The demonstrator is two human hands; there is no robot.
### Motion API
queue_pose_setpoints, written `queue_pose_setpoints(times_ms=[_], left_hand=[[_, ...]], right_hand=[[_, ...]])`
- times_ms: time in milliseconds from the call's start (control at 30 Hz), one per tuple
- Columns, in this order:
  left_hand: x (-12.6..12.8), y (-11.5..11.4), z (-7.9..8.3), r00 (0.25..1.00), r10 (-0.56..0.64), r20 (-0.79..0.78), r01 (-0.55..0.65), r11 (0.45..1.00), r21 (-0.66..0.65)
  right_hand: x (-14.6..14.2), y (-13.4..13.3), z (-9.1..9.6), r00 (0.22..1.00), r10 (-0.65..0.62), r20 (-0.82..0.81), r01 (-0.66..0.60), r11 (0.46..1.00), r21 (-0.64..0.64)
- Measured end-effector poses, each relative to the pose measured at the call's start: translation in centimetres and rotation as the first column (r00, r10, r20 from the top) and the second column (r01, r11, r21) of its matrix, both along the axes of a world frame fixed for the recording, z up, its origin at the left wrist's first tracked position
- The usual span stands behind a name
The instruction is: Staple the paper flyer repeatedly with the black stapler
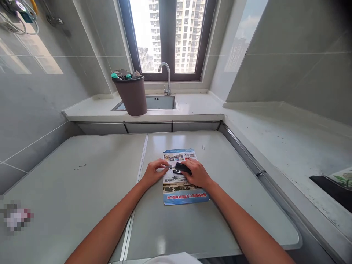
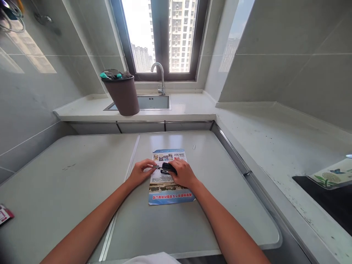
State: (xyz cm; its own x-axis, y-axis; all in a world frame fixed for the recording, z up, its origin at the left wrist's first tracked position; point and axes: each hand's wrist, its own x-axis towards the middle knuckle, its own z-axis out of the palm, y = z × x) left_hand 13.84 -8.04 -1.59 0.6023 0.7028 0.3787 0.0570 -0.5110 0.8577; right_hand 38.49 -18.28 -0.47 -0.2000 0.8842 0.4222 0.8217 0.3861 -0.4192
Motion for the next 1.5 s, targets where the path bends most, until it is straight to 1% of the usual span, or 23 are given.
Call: queue_pose_setpoints(times_ms=[67, 133, 200, 367, 567, 833, 967, 1100, 1500], left_hand=[[0.0, -0.2, -0.1, 0.997, -0.031, -0.077, 0.039, 0.994, 0.102], [0.1, -0.3, 0.0, 0.99, -0.045, -0.131, 0.065, 0.986, 0.154], [0.1, -0.3, 0.0, 0.989, -0.046, -0.141, 0.068, 0.985, 0.159], [0.2, -0.2, 0.2, 0.994, -0.069, -0.083, 0.083, 0.98, 0.179], [0.3, -0.2, 0.1, 0.993, -0.067, -0.099, 0.086, 0.976, 0.202], [0.3, -0.2, 0.2, 0.989, -0.077, -0.125, 0.096, 0.983, 0.158], [0.3, -0.2, 0.3, 0.992, -0.05, -0.114, 0.068, 0.985, 0.156], [0.3, -0.3, 0.5, 0.991, -0.057, -0.122, 0.076, 0.985, 0.153], [0.4, -0.2, 0.4, 0.99, -0.07, -0.119, 0.087, 0.986, 0.142]], right_hand=[[0.2, 0.0, 0.0, 1.0, -0.002, -0.009, 0.002, 1.0, -0.011], [0.4, 0.0, 0.0, 1.0, 0.0, -0.016, 0.0, 1.0, -0.017], [0.5, -0.1, 0.1, 1.0, 0.009, -0.002, -0.009, 1.0, -0.013], [0.4, -0.2, 0.3, 0.996, 0.047, 0.076, -0.049, 0.999, 0.015], [0.3, -0.2, 0.5, 0.995, 0.034, 0.089, -0.033, 0.999, -0.013], [0.8, 0.0, 0.1, 0.998, 0.032, 0.051, -0.031, 0.999, -0.029], [1.0, 0.0, 0.0, 1.0, 0.025, 0.016, -0.024, 0.999, -0.038], [1.1, 0.1, 0.0, 1.0, 0.007, -0.013, -0.008, 0.999, -0.049], [1.3, 0.1, 0.0, 1.0, 0.029, -0.011, -0.029, 0.998, -0.052]])
